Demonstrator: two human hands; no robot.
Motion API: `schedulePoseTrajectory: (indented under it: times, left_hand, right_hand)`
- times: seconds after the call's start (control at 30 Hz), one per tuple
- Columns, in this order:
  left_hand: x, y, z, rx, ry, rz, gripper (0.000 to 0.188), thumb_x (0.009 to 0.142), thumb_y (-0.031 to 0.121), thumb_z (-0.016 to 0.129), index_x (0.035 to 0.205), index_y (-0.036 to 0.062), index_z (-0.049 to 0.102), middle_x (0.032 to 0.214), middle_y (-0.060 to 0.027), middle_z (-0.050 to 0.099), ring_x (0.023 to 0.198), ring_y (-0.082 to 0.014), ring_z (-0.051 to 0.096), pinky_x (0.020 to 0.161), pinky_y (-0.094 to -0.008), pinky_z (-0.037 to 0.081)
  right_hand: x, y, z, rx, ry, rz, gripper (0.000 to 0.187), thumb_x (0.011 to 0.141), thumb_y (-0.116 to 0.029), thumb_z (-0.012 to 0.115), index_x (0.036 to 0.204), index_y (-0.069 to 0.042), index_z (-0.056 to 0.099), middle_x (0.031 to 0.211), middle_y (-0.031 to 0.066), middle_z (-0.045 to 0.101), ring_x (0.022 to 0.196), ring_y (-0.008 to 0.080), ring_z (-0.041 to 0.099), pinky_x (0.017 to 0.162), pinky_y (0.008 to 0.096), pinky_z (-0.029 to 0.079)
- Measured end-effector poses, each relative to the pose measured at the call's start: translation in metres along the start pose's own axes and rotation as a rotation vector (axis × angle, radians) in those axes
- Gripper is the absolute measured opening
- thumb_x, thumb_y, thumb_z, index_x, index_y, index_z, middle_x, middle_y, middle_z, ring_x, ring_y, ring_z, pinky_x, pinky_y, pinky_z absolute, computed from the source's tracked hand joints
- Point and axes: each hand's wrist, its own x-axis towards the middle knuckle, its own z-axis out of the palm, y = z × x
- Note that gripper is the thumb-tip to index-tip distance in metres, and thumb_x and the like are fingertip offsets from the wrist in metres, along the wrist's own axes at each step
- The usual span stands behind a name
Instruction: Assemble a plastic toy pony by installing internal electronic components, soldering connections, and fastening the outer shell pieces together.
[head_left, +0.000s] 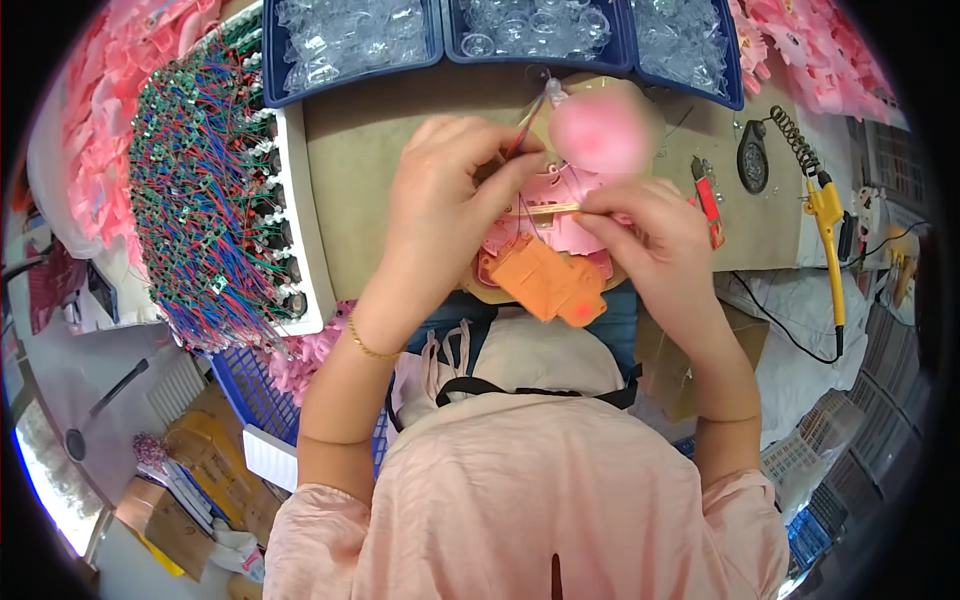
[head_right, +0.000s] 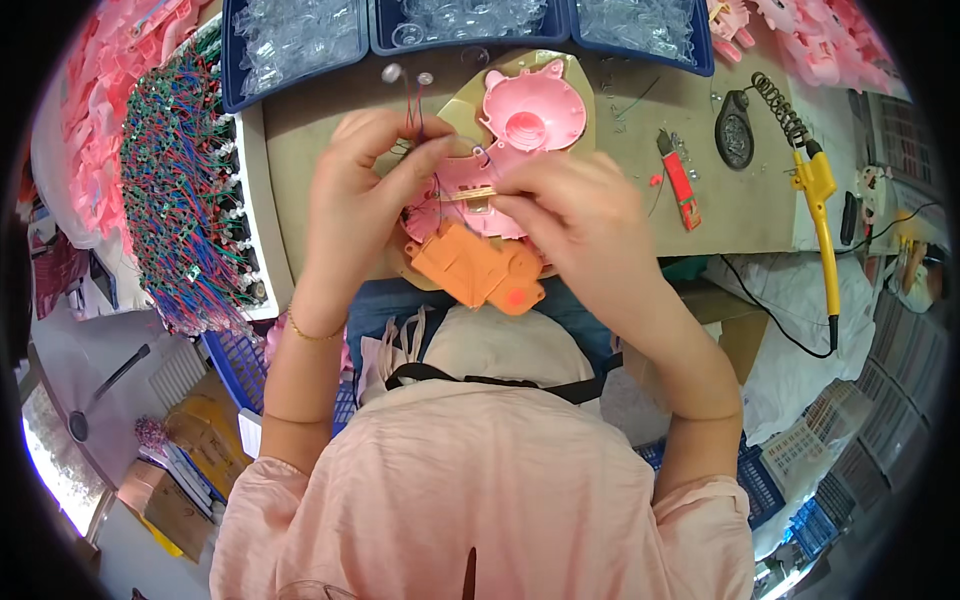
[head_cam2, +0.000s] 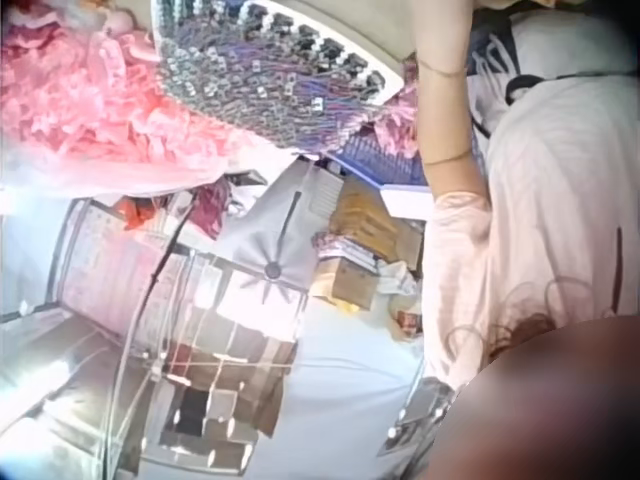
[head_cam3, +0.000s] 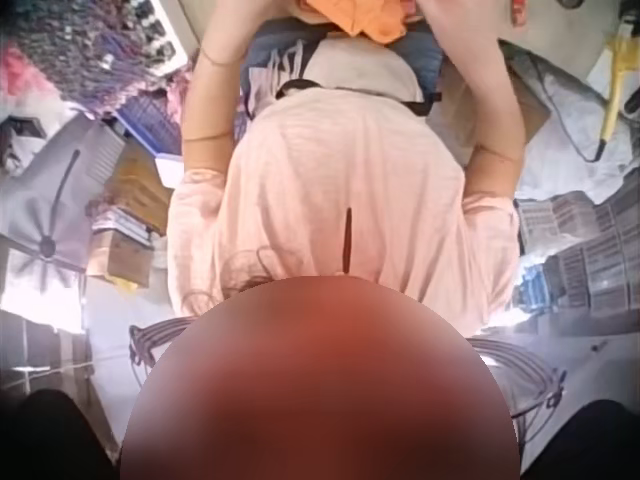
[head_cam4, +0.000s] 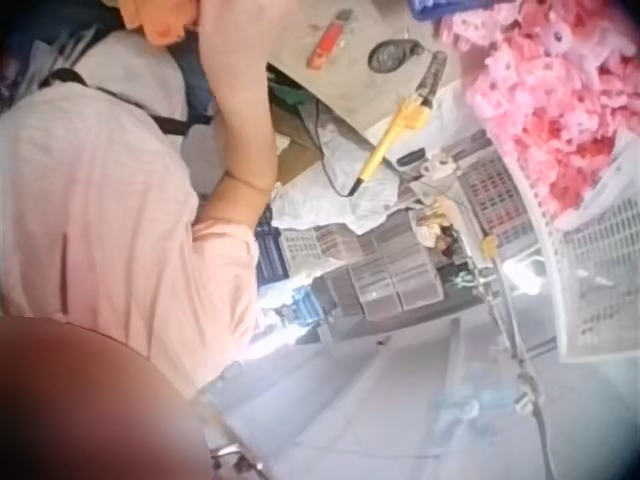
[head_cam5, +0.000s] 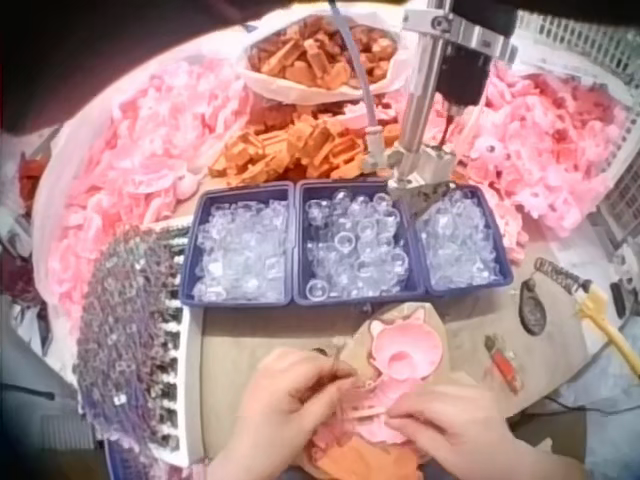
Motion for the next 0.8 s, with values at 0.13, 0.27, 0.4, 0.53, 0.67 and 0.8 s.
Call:
schedulePoseTrajectory:
  times: [0.13, 0.27, 0.4, 0.53, 0.67, 0.8]
  left_hand:
    - [0.0, -0.002, 0.021, 0.072, 0.188, 0.053, 0.011, 0.072, 0.014, 0.068, 0.081, 0.0074, 0.067, 0.076, -0.0047, 0.062, 0.077, -0.0251, 0.055, 0.071, -0.036, 0.041]
    - [0.0, -0.004, 0.023, 0.117, 0.184, 0.096, 0.01, 0.073, 0.015, 0.068, 0.08, 0.0073, 0.066, 0.077, -0.0048, 0.062, 0.078, -0.0241, 0.055, 0.073, -0.0347, 0.041]
    - [-0.003, 0.0, 0.021, 0.124, 0.139, 0.094, 0.011, 0.074, 0.015, 0.067, 0.081, 0.0063, 0.066, 0.079, -0.0059, 0.061, 0.079, -0.0235, 0.055, 0.074, -0.0337, 0.04]
    - [-0.005, -0.001, 0.018, 0.117, 0.096, 0.058, 0.012, 0.074, 0.015, 0.068, 0.082, 0.0063, 0.066, 0.079, -0.0057, 0.061, 0.079, -0.0233, 0.054, 0.074, -0.0336, 0.04]
    - [-0.004, -0.002, 0.02, 0.139, 0.126, 0.073, 0.012, 0.074, 0.015, 0.068, 0.082, 0.0063, 0.066, 0.078, -0.0054, 0.06, 0.076, -0.0227, 0.053, 0.073, -0.0332, 0.039]
    - [-0.006, 0.0, 0.02, 0.153, 0.132, 0.062, 0.011, 0.074, 0.015, 0.067, 0.082, 0.0064, 0.066, 0.077, -0.0051, 0.06, 0.076, -0.0226, 0.053, 0.073, -0.0335, 0.039]
  right_hand:
    - [0.011, 0.008, 0.023, -0.276, 0.004, -0.207, 0.009, 0.074, -0.011, 0.065, 0.082, -0.006, 0.063, 0.078, 0.0032, 0.062, 0.075, 0.0203, 0.056, 0.076, 0.0329, 0.039]
    - [0.007, 0.011, 0.026, -0.392, -0.004, -0.249, 0.011, 0.074, -0.012, 0.065, 0.084, -0.008, 0.065, 0.084, 0.0015, 0.062, 0.081, 0.0186, 0.055, 0.081, 0.034, 0.037]
    - [0.005, 0.008, 0.027, -0.467, -0.027, -0.218, 0.013, 0.075, -0.013, 0.064, 0.087, -0.008, 0.066, 0.089, 0.0011, 0.062, 0.086, 0.0183, 0.054, 0.083, 0.0358, 0.036]
    - [0.008, 0.007, 0.025, -0.463, -0.032, -0.234, 0.011, 0.076, -0.013, 0.064, 0.086, -0.007, 0.066, 0.086, -0.0001, 0.062, 0.085, 0.0179, 0.054, 0.084, 0.0355, 0.035]
    - [0.007, 0.015, 0.024, -0.351, 0.012, -0.229, 0.011, 0.076, -0.012, 0.063, 0.086, -0.007, 0.065, 0.085, 0.0, 0.061, 0.084, 0.0185, 0.054, 0.084, 0.0359, 0.036]
    - [0.006, 0.01, 0.021, -0.329, 0.015, -0.231, 0.01, 0.076, -0.011, 0.063, 0.085, -0.008, 0.064, 0.083, 0.0005, 0.06, 0.082, 0.0194, 0.055, 0.082, 0.0361, 0.037]
